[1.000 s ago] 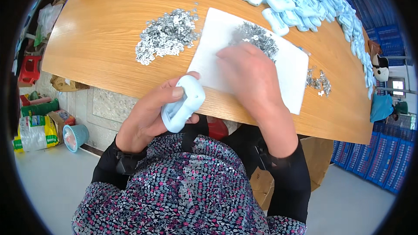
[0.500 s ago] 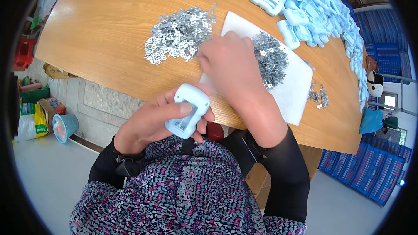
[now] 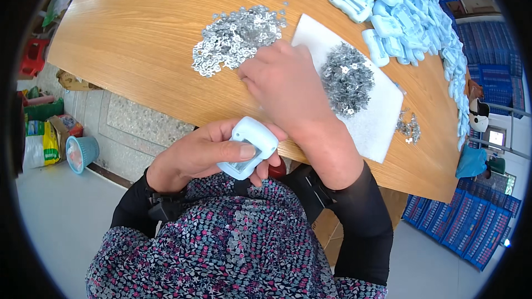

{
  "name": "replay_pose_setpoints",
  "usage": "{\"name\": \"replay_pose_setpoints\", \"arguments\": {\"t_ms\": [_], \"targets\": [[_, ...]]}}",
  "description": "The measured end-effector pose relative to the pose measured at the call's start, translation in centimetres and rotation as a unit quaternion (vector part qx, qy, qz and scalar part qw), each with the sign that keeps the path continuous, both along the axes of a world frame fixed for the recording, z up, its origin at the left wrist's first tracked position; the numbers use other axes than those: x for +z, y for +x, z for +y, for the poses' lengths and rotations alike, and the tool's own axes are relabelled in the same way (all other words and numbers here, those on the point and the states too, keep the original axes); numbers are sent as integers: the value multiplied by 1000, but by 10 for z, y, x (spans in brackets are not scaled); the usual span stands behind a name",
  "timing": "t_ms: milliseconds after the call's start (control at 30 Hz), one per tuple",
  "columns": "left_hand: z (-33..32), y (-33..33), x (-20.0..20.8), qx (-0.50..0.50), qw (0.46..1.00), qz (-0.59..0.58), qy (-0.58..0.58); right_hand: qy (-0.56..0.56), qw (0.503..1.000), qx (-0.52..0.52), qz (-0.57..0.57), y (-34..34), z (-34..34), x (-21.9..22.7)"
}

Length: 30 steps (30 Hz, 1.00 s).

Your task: Assembling small silver decorative components into a white plastic housing.

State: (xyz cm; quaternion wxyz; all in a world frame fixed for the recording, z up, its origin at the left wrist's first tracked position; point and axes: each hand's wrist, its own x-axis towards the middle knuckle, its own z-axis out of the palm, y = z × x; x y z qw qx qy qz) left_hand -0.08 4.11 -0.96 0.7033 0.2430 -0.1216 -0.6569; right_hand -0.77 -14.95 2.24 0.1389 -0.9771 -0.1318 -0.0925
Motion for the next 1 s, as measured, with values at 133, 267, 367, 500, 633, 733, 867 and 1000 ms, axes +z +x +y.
{"name": "replay_pose_setpoints", "arguments": {"t_ms": [133,267,367,500,633,733,867,1000], "targets": [[0,0,0,0,1000,-3,-4,0,999,23,30,1,-2,6],[1,0,0,1,1000,-15,-9,-15,997,34,67,-3,-2,15],[-1,0,0,3,1000,-16,-16,42,999,-10,27,3,-9,18],[-2,0,0,5,1000,-21,-12,61,996,-7,65,14,-12,18],[-1,0,2,4,1000,-18,1,65,994,23,81,28,-13,12],[0,0,1,4,1000,-15,2,83,992,39,84,38,-18,7],[1,0,-2,5,1000,-7,-2,138,985,7,104,33,-27,15],[1,0,-2,3,1000,0,0,96,970,-78,208,6,-31,46]]}}
